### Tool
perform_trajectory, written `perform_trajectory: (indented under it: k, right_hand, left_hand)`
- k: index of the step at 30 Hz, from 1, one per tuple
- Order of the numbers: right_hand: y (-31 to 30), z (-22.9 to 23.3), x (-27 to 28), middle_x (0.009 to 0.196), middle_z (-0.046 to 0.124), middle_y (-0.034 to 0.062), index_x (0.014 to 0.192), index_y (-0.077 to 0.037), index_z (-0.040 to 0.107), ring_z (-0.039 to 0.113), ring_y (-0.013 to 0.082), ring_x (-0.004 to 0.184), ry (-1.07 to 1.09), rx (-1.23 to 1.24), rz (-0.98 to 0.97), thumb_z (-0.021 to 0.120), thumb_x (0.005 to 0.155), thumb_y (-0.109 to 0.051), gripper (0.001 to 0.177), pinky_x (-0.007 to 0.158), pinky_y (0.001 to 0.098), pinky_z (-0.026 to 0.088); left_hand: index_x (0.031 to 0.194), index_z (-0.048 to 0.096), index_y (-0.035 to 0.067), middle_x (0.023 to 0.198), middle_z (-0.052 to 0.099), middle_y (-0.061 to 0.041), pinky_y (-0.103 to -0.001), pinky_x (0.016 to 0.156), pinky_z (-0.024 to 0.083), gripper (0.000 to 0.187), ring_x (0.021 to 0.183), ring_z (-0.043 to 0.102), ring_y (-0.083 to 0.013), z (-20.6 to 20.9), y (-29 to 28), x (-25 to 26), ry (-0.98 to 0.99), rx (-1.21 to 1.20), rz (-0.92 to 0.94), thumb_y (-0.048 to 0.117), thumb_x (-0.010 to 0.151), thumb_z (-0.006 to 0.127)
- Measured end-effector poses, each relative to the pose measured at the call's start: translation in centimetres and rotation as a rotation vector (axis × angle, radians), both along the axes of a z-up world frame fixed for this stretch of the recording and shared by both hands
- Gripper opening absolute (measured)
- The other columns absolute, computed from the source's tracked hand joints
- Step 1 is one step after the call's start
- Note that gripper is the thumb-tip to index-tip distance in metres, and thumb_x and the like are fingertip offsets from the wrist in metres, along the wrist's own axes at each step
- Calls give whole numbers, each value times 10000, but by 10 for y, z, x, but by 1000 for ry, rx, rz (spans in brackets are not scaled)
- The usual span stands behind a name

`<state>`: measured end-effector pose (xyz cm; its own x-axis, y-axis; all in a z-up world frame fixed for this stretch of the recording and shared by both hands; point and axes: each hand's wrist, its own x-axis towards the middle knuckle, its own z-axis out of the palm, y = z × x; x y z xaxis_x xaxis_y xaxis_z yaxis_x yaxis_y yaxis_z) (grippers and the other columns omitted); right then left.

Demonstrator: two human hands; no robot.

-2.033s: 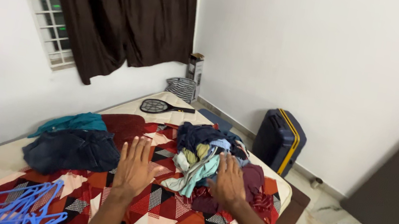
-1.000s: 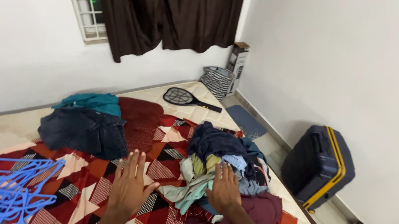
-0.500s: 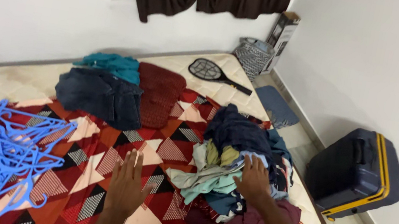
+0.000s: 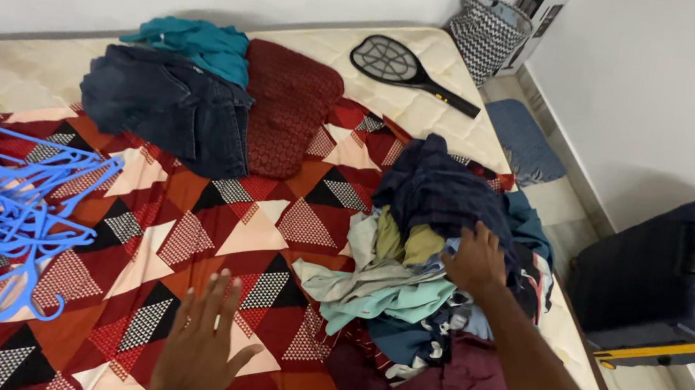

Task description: The person buttons a plaid shirt laid on the bed, places it on a hanger, and hangs it in a closet. They then repeat the process with a second plaid shirt, buttoning it and placing it on a hanger.

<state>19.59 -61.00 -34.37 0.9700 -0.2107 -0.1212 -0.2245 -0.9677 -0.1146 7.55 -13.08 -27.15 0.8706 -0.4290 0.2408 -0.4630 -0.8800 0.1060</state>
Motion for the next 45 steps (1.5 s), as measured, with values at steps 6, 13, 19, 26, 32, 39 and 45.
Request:
perform_trajectory:
  k: [6, 13, 19, 26, 32, 39, 45]
  right_hand:
    - [-32, -31, 37, 1635, 327, 219, 1398, -41, 560, 330, 456, 1483, 4, -40, -3, 693, 857, -548, 753, 1153, 559, 393]
    - [-43, -32, 62, 1689, 180, 175, 1505, -196, 492, 168, 452, 1533, 277, -88, -83, 711, 813, -637, 850, 1178, 613, 303]
    - [-84, -56, 69, 1396, 552, 185, 1244, -90, 681, 474, 445, 1332, 189, -88, 131, 790, 738, -653, 765, 1106, 513, 437]
    - [-120, -87, 39, 984, 770, 146, 892, -87, 807, 715, 354, 955, -126, 37, 323, 823, 672, -350, 343, 869, 447, 573]
    - [-119, -72, 12, 841, 800, 91, 787, -114, 820, 779, 268, 786, -169, 371, 80, 754, 751, -216, 127, 747, 392, 620]
    - [-35, -80, -72, 763, 794, 101, 849, -95, 799, 753, 222, 670, -57, 801, 200, 673, 786, -85, 142, 614, 364, 606]
    - [57, -17, -119, 738, 718, 96, 847, -62, 652, 722, 247, 691, -70, 720, 196, 795, 741, -96, 182, 657, 371, 571]
  left_hand:
    - [1513, 334, -26, 1574, 346, -274, -553, 1099, 281, 998, 1453, 352, -420, -62, 45, -13, 2, 8, 93, 699, 837, 449]
    - [1380, 631, 168, 1354, 693, -83, -462, 1165, 362, 529, 1287, 630, -211, -204, 107, -69, -329, -8, 428, 442, 1036, 337]
    - [1331, 677, 154, 1333, 721, -73, -465, 1193, 232, 526, 1243, 664, -226, -246, 165, -80, -594, 265, 264, 442, 1071, 323]
    - [1438, 541, 95, 1352, 635, -147, -464, 1142, 359, 795, 1363, 510, -243, -202, 116, -68, -442, -103, 354, 689, 983, 272]
    - [1513, 349, 44, 1521, 398, -215, -566, 1069, 351, 1079, 1384, 389, -344, -112, 85, -35, -102, 45, 148, 819, 765, 417]
    - [1545, 240, 35, 1593, 293, -244, -571, 1099, 318, 1082, 1476, 316, -403, -45, 61, -19, 52, 98, 137, 737, 762, 498]
    - [1565, 168, 16, 1622, 228, -249, -526, 1154, 222, 1071, 1511, 211, -422, 15, 37, -2, 129, 164, -96, 737, 841, 489]
